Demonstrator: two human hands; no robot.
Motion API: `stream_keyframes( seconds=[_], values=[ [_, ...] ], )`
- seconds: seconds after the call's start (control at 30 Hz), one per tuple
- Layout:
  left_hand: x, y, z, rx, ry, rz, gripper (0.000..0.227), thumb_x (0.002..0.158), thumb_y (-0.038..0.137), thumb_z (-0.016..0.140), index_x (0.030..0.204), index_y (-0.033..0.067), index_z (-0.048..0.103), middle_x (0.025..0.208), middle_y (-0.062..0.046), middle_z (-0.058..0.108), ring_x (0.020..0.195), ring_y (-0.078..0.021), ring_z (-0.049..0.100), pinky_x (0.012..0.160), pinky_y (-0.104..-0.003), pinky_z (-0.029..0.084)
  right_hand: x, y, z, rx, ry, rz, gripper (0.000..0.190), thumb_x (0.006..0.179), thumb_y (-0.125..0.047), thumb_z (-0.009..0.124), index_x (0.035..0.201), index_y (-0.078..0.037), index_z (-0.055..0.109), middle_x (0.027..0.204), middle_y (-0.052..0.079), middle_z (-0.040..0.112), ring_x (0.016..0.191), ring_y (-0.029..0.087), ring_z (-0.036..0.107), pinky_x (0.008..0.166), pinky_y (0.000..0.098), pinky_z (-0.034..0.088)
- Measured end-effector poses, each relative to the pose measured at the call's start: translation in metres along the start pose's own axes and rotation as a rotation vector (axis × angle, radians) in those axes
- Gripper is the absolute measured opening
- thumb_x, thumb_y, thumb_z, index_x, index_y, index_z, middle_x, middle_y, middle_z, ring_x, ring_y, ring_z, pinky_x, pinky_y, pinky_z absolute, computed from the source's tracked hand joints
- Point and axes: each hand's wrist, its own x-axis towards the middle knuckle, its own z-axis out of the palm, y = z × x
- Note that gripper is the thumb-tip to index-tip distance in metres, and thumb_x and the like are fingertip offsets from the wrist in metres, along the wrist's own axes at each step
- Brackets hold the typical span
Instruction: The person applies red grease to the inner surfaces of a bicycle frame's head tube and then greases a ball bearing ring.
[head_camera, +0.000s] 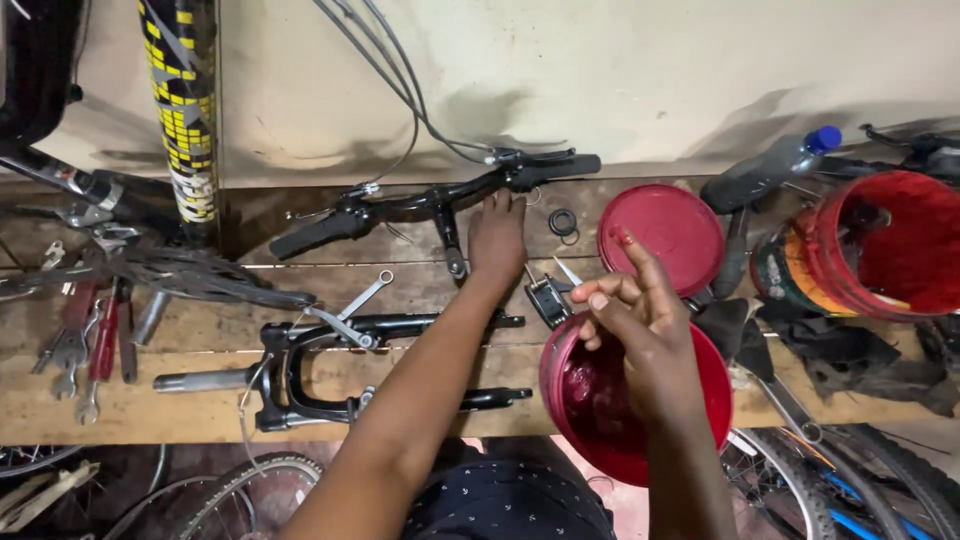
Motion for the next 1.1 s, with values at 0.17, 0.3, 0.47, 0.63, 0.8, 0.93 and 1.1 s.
stream_keyframes(
  seconds=[0.17, 0.3, 0.47, 0.63, 0.8, 0.93, 1.1],
  values=[
    [0.007, 0.007, -0.008, -0.057, -0.06, -0.019, 0.059, 0.068, 0.001, 0.064, 0.126, 0.0123, 0.058, 0.12, -0.014, 0.052, 0.108, -0.0368, 0.052, 0.081, -0.048, 0.047, 0.006, -0.006, -0.014, -0.133, 0.019, 0.04, 0.066, 0.091, -0.008, 0.055, 0.153, -0.007, 0.033, 0.095, 0.015, 0.065, 0.062, 0.016, 0.055, 0.057, 0.0273, 0.046],
    [0.008, 0.005, 0.007, 0.034, 0.016, -0.002, 0.031, 0.07, -0.001, 0.064, 0.1, 0.0084, 0.066, 0.107, -0.014, 0.057, 0.098, -0.0352, 0.057, 0.075, -0.045, 0.05, 0.005, -0.004, -0.022, -0.178, 0.013, 0.065, 0.067, 0.091, -0.011, 0.055, 0.153, -0.006, 0.032, 0.095, 0.016, 0.067, 0.063, 0.018, 0.057, 0.057, 0.0289, 0.048],
    [-0.006, 0.011, 0.008, 0.253, 0.095, 0.018, 0.021, 0.081, 0.009, 0.054, 0.099, 0.0075, 0.065, 0.103, -0.013, 0.058, 0.088, -0.0284, 0.058, 0.067, -0.036, 0.05, 0.004, 0.002, -0.028, -0.147, 0.003, 0.05, 0.064, 0.091, -0.011, 0.056, 0.151, -0.005, 0.035, 0.094, 0.015, 0.067, 0.063, 0.017, 0.056, 0.057, 0.0277, 0.046],
    [-0.028, 0.035, -0.082, -0.299, 0.136, -0.022, 0.02, 0.095, 0.013, 0.049, 0.098, -0.0064, 0.053, 0.1, -0.023, 0.051, 0.091, -0.0396, 0.05, 0.077, -0.047, 0.046, 0.0, -0.01, -0.029, -0.166, -0.001, 0.042, 0.067, 0.091, -0.01, 0.056, 0.154, -0.005, 0.033, 0.093, 0.016, 0.067, 0.065, 0.017, 0.057, 0.06, 0.028, 0.049],
    [-0.076, 0.054, -0.222, -1.392, -0.206, -0.602, 0.019, 0.104, 0.026, 0.042, 0.11, 0.0127, 0.053, 0.093, -0.005, 0.065, 0.058, -0.0101, 0.051, 0.043, -0.02, 0.041, -0.008, -0.037, 0.0, -0.338, 0.071, 0.001, 0.065, 0.089, -0.007, 0.056, 0.152, -0.006, 0.037, 0.098, 0.016, 0.067, 0.073, 0.021, 0.061, 0.065, 0.0316, 0.05],
    [-0.112, 0.03, -0.219, -1.691, -0.004, -0.477, 0.016, 0.101, 0.027, 0.048, 0.101, 0.0117, 0.049, 0.1, -0.008, 0.064, 0.07, -0.0145, 0.061, 0.058, -0.028, 0.052, -0.016, -0.039, 0.035, -0.331, -0.016, -0.156, 0.067, 0.091, -0.005, 0.057, 0.153, -0.002, 0.032, 0.099, 0.012, 0.067, 0.101, 0.018, 0.064, 0.08, 0.0275, 0.047],
    [-0.142, 0.011, -0.282, -1.734, -0.051, -0.48, 0.013, 0.1, 0.027, 0.052, 0.102, 0.0136, 0.053, 0.098, -0.004, 0.065, 0.079, -0.0171, 0.064, 0.07, -0.031, 0.052, -0.036, -0.038, 0.087, -0.346, -0.137, -0.246, 0.075, 0.085, -0.002, 0.063, 0.153, -0.006, 0.032, 0.1, 0.009, 0.067, 0.094, 0.016, 0.064, 0.083, 0.0277, 0.052]
  ],
)
